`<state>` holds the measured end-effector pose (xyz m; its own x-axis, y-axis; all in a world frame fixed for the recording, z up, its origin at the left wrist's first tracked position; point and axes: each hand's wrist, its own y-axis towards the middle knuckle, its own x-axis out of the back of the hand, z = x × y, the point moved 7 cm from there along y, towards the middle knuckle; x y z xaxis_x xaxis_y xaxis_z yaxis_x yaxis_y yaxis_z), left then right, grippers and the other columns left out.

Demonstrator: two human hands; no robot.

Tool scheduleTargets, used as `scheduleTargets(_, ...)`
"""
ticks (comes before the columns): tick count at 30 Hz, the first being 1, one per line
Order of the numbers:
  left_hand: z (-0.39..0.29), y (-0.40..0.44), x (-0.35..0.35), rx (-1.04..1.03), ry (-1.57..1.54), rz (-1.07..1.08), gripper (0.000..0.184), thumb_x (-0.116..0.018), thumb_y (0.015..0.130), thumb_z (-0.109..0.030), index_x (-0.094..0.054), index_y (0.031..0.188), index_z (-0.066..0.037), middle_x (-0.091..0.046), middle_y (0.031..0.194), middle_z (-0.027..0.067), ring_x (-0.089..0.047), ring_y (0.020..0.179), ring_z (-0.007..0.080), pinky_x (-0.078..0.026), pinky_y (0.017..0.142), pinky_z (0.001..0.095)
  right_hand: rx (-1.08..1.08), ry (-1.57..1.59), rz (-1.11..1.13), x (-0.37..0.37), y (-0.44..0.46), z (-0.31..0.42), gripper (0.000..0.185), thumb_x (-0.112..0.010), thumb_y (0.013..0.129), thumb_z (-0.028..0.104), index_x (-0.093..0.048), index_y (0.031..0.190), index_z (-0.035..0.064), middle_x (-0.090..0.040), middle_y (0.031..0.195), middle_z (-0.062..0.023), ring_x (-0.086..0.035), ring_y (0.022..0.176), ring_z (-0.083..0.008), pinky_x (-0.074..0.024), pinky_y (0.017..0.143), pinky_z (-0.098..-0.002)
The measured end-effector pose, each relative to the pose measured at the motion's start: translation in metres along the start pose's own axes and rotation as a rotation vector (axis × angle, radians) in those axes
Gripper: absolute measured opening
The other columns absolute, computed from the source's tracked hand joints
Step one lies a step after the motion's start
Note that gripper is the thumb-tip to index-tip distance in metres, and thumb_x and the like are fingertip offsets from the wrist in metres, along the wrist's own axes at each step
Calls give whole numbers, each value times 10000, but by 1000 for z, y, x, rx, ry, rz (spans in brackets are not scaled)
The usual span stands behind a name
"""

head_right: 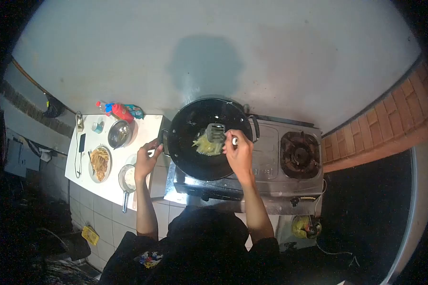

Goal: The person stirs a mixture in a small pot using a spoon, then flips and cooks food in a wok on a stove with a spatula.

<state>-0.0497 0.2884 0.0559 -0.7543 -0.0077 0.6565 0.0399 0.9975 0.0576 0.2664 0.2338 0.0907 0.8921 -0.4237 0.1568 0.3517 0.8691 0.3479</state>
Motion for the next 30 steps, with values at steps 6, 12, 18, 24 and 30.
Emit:
scheduleTargets(6, -2, -14, 7, 24, -18, -61, 492, -704, 868, -285, -594, 1243, 12, -678, 1017, 169, -658, 914, 249, -497, 761, 348, 3, 4, 27, -6, 7, -2, 83, -577, 907, 25, -590, 878, -52, -623, 730, -117, -648, 520, -161, -478, 417, -273)
scheduleTargets(12, -11, -33, 17, 14, -72, -83, 464, -683, 889, -240, -578, 1248, 36, -682, 976, 134, -661, 900, 200, -505, 781, 330, -39, 19, 17, -17, 11, -8, 116, -569, 907, 34, -574, 834, -56, -592, 666, -121, -643, 503, -178, -464, 410, -291)
scheduleTargets(18, -10, -54, 21, 5, -144, -132, 433, -689, 881, -208, -597, 1228, 35, -686, 890, 122, -654, 810, 158, -503, 690, 284, 15, 5, 33, -30, 14, -8, 138, -558, 919, 42, -569, 822, -56, -582, 644, -104, -641, 509, -167, -482, 414, -295)
scheduleTargets(24, -11, -62, 22, 29, -157, -165, 419, -690, 881, -203, -606, 1218, 33, -680, 865, 101, -637, 784, 139, -498, 685, 277, 27, 158, 2, -37, 19, 0, 154, -554, 951, 76, -578, 869, -53, -611, 681, -87, -646, 517, -155, -516, 439, -264)
scheduleTargets(30, -9, -64, 20, 49, -167, -184, 407, -688, 883, -190, -609, 1214, 32, -681, 869, 97, -639, 795, 138, -500, 701, 278, 61, 38, 35, -23, 9, -6, 79, -580, 889, 16, -585, 881, -62, -611, 717, -125, -660, 531, -193, -509, 417, -286)
